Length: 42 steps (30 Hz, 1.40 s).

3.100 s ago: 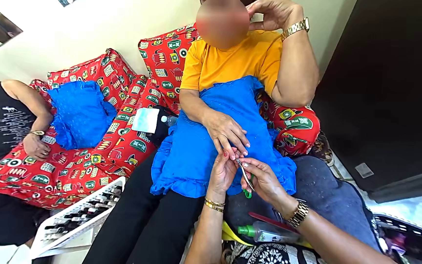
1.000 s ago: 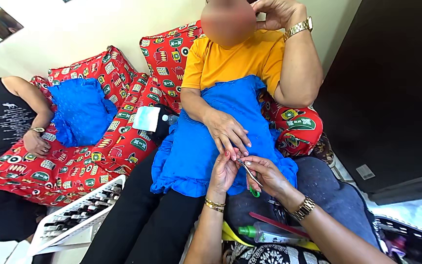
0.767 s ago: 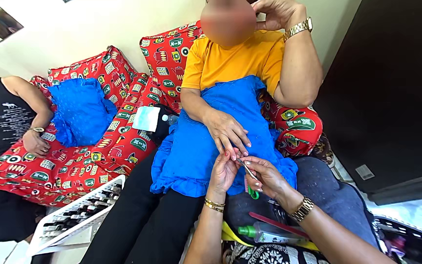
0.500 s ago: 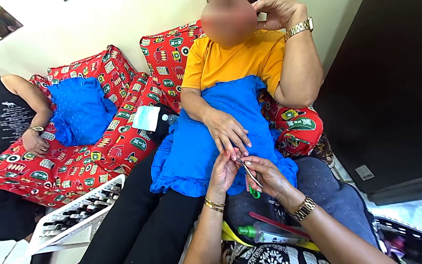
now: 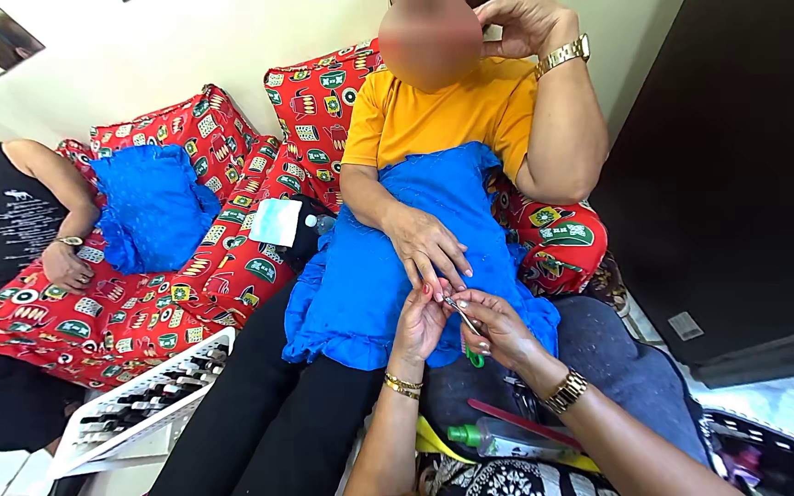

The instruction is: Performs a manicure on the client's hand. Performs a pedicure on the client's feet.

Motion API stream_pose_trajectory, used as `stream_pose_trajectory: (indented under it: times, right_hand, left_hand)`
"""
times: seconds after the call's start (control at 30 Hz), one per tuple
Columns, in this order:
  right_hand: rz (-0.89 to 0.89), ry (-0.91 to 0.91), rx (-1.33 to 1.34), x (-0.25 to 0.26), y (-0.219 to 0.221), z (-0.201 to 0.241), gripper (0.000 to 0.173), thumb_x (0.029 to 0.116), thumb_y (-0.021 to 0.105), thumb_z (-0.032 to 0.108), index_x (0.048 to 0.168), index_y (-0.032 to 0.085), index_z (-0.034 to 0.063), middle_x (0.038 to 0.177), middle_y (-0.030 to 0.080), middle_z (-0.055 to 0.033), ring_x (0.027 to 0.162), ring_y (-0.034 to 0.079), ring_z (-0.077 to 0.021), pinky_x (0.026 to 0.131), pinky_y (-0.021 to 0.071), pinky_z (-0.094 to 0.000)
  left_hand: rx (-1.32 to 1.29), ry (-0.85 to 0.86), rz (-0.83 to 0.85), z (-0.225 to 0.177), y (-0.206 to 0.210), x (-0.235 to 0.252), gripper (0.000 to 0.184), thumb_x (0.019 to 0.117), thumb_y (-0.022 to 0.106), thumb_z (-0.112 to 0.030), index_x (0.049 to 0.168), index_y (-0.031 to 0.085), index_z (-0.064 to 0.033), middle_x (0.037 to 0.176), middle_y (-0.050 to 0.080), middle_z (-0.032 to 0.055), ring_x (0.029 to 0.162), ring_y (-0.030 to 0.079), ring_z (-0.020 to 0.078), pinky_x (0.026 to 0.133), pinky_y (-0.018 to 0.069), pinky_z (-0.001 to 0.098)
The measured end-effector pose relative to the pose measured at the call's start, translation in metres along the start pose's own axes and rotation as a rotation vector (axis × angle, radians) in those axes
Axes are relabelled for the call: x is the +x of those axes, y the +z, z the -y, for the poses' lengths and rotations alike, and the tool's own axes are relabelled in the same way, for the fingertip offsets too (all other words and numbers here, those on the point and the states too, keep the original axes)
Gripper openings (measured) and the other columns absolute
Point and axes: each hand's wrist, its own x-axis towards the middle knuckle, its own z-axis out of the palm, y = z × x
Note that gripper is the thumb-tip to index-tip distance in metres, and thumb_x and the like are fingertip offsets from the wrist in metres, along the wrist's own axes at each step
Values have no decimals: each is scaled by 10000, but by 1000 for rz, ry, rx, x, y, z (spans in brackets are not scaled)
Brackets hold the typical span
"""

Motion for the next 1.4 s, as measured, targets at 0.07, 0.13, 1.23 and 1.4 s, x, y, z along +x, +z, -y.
stream_pose_trajectory:
  times: [0.07,0.13,1.23,1.4]
  right_hand:
    - [-4,-16,8,1,0,-3,221,1049,422,68,986,631,38,562,531,50,378,427,5,369,385,-146]
    - [12,-14,40,2,-2,-4,228,1055,413,77,1000,631,33,585,556,39,384,439,4,371,388,-144]
    - [-23,-39,-137,1,-1,6,231,1034,459,34,1026,687,-2,652,609,19,436,532,-39,436,502,-187]
    - [-27,-33,-114,2,1,4,209,1043,464,55,1011,667,15,628,583,29,407,458,-11,397,424,-161]
  left_hand:
    - [11,6,-13,0,0,0,170,981,667,-242,991,740,-89,914,720,40,875,702,134,843,580,302]
    - [12,6,-15,0,0,0,170,980,670,-241,1004,740,-88,924,723,48,875,705,139,843,583,306]
    - [1,11,26,0,-2,1,169,981,672,-248,1032,738,-101,933,727,45,895,708,149,858,579,320]
    - [-2,19,14,1,-2,1,173,975,679,-253,1018,738,-97,917,727,52,882,710,153,857,581,325]
